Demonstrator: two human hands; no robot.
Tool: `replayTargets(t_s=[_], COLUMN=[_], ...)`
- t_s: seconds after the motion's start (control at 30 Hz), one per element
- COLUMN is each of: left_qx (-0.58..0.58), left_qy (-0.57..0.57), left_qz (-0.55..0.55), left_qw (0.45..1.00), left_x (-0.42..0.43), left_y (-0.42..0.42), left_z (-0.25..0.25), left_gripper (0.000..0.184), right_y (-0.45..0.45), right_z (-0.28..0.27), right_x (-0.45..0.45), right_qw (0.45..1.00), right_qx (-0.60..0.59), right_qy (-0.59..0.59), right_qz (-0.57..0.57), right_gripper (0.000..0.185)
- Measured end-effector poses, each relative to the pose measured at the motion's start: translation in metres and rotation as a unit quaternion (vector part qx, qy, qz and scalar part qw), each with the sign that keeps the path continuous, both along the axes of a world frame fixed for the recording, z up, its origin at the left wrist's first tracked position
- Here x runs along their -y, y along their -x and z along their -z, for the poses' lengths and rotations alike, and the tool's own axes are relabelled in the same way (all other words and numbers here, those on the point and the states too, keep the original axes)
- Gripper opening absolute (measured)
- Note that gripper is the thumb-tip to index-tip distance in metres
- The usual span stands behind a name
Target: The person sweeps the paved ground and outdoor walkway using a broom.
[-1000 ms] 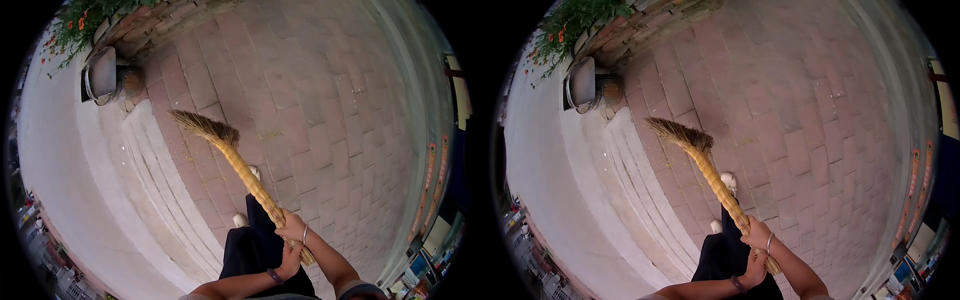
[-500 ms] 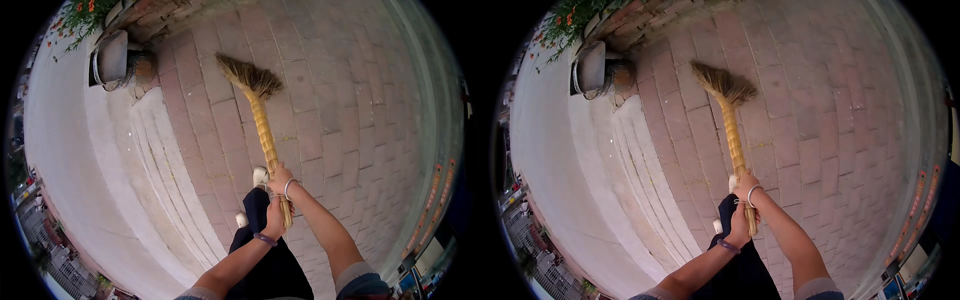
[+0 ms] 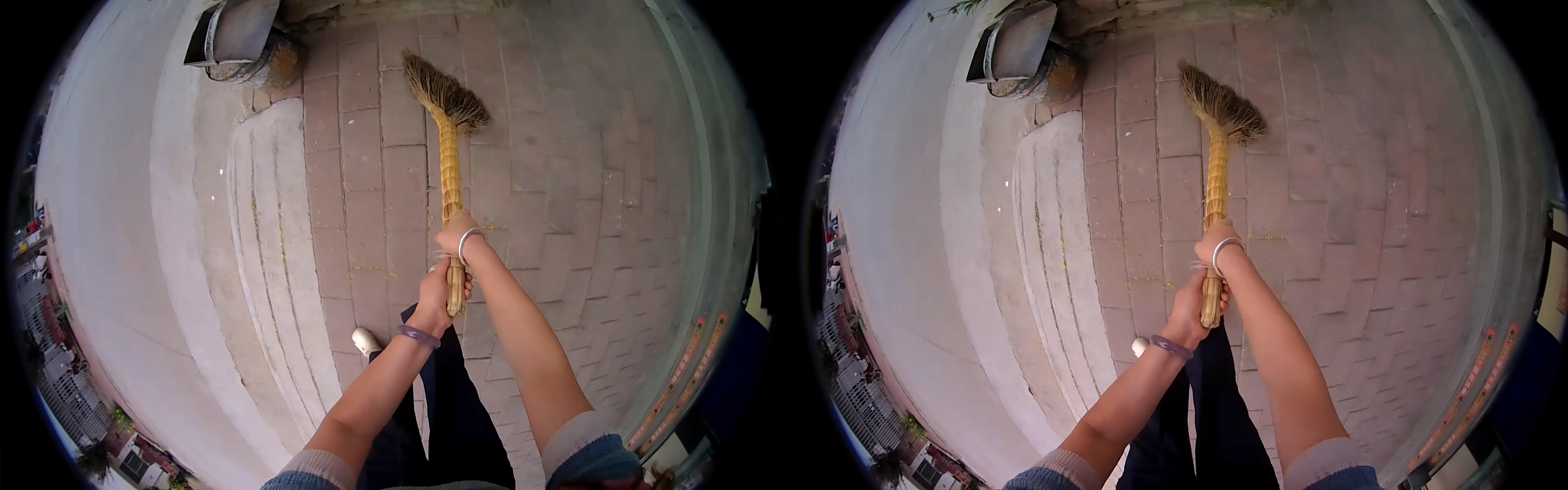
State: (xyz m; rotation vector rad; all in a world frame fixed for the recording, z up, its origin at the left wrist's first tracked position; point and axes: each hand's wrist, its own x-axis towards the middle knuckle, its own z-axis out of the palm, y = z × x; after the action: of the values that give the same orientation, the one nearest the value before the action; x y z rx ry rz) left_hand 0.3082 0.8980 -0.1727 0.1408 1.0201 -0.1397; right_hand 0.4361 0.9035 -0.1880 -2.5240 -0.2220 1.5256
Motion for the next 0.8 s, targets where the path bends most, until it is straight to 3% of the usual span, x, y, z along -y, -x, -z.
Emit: replayTargets(t_s=[0.2,0.23,0.33,0.4,0.53,0.6,0.7,0.77,0.8], left_qx=[-0.059,-0.136,-0.105,-0.06,0.031,0.027,0.013,-0.05,-0.063], left_qy=[-0.077,-0.129,-0.194,-0.143,-0.026,-0.011,-0.057,-0.059,-0.067], left_qz=[-0.212,-0.235,-0.191,-0.103,0.114,0.225,0.286,0.221,0.187], left_qw=[0.973,0.954,0.956,0.982,0.993,0.974,0.956,0.972,0.978], left_x=[0.026,0.027,0.076,0.096,0.107,0.096,0.069,0.061,0.06], left_y=[0.113,0.109,0.172,0.209,0.24,0.228,0.216,0.266,0.297], left_z=[-0.056,-0.083,-0.085,-0.103,-0.098,-0.075,-0.05,-0.052,-0.053], left_gripper=[0.033,0.03,0.027,0.027,0.029,0.037,0.038,0.038,0.039], right_y=[0.139,0.153,0.201,0.228,0.258,0.252,0.253,0.294,0.324], right_z=[-0.011,-0.016,-0.043,-0.079,-0.086,-0.047,0.005,0.006,0.016], right_x=[-0.019,-0.014,0.033,0.07,0.138,0.171,0.171,0.138,0.131], right_qw=[0.969,0.954,0.955,0.963,0.941,0.933,0.877,0.909,0.938], right_qx=[-0.148,-0.204,-0.207,-0.156,0.021,-0.012,-0.095,-0.103,-0.085], right_qy=[-0.093,-0.133,-0.207,-0.199,-0.135,-0.115,-0.101,-0.083,-0.062], right_qz=[-0.174,-0.174,-0.033,0.095,0.31,0.34,0.46,0.396,0.331], right_gripper=[0.064,0.064,0.059,0.056,0.04,0.026,0.015,0.021,0.038])
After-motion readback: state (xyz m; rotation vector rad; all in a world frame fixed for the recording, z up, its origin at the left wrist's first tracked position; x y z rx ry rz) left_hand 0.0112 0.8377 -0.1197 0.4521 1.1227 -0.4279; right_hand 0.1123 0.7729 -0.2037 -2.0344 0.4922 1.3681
